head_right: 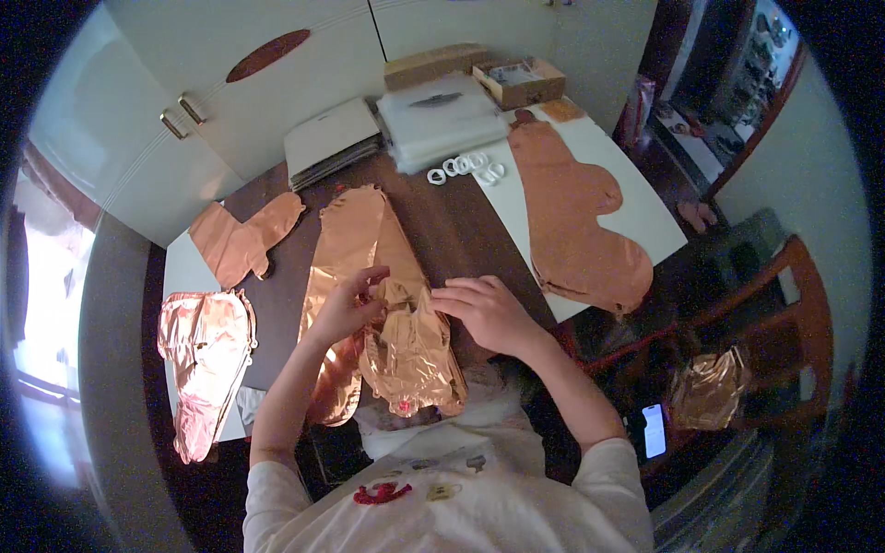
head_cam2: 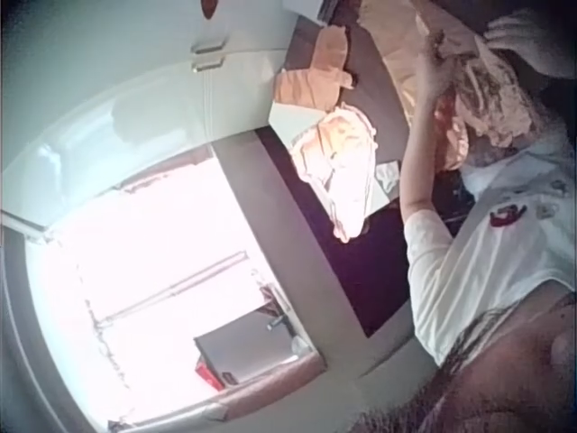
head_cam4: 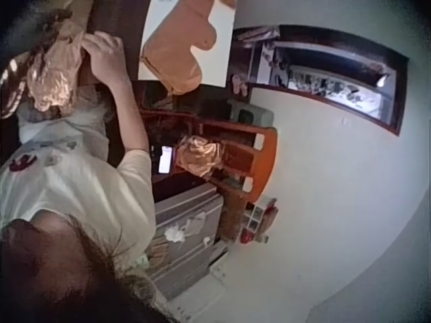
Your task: Folding a foil balloon and placing it into a plastic retail sleeve with a cardboard insert.
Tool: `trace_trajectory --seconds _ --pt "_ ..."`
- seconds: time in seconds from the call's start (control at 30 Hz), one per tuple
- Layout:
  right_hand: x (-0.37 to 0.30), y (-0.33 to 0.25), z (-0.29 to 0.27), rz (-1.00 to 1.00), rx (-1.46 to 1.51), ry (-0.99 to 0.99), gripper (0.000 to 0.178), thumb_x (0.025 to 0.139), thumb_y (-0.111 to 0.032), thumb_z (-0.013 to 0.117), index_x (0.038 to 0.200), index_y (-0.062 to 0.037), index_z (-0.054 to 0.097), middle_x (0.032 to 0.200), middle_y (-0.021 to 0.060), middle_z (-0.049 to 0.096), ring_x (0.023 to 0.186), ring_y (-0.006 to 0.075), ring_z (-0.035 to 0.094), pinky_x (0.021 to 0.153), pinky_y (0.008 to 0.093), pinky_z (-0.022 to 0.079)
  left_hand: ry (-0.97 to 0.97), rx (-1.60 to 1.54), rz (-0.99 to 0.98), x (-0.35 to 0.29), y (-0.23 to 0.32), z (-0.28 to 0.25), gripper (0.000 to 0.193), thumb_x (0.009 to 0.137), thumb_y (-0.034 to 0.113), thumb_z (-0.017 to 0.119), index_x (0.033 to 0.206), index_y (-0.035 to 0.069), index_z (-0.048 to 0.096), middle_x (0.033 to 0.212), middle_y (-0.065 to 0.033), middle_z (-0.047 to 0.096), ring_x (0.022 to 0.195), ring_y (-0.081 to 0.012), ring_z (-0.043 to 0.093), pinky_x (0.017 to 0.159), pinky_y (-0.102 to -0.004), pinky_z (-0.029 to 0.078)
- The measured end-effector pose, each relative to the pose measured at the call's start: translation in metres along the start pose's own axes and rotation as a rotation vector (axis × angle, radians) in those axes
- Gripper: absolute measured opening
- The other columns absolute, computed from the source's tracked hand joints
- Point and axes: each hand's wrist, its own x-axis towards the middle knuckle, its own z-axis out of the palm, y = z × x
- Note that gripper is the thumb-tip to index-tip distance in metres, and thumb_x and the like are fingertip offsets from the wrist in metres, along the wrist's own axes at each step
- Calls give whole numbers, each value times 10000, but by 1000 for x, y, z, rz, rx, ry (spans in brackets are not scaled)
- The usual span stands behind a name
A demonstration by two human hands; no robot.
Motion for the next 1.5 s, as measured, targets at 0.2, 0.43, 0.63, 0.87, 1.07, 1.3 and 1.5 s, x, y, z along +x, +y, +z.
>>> trace_trajectory --seconds 0.2,0.43,0.63,0.87,1.07,1.3,1.5 --pt "-4 10 11 -15 1 -156 434 798 -15 480 1174 -189 609 1298 -28 538 1227 177 461 968 356 350 -63 -41 -190 -4 3 -4 501 742 101 663 1224 61 533 957 -140 639 714 -207 602 667 -316 492" --pt "-7 9 13 -37 -26 -157 470 786 -1 479 1200 -194 593 1300 -34 540 1235 184 457 968 356 347 -111 56 -188 -4 4 -6 517 758 78 659 1254 65 514 950 -119 621 706 -163 566 651 -286 479" --pt "-9 13 14 -49 -37 -162 451 787 -6 486 1191 -170 599 1283 -33 554 1225 185 468 963 354 350 -114 74 -187 -3 2 -6 506 740 113 649 1230 71 532 893 -163 634 723 -248 628 667 -337 499" --pt "-11 14 18 -65 -35 -125 362 812 -61 509 1136 -158 639 1245 -28 584 1211 176 486 956 348 356 -93 53 -160 -4 3 -6 517 731 116 643 1232 62 528 901 -178 634 731 -270 632 672 -349 501" --pt "-12 15 20 -77 -48 -118 346 820 -84 513 1132 -158 645 1249 -28 583 1213 180 488 951 351 365 -95 149 -146 -4 5 -7 518 734 124 640 1236 74 527 923 -198 612 788 -295 614 721 -367 493" --pt "-12 13 19 -77 -80 -84 319 801 -78 514 1068 -153 672 1215 -24 605 1162 186 530 930 349 377 -127 203 -294 1 16 -9 504 745 145 636 1230 68 523 928 -175 593 830 -309 594 748 -379 481" --pt "-11 12 16 -70 -106 -118 332 795 -69 507 1072 -153 670 1209 -18 609 1168 186 528 933 360 370 -64 753 155 27 38 16 480 816 242 597 1256 72 503 1257 -137 506 1175 -299 461 972 -469 359"
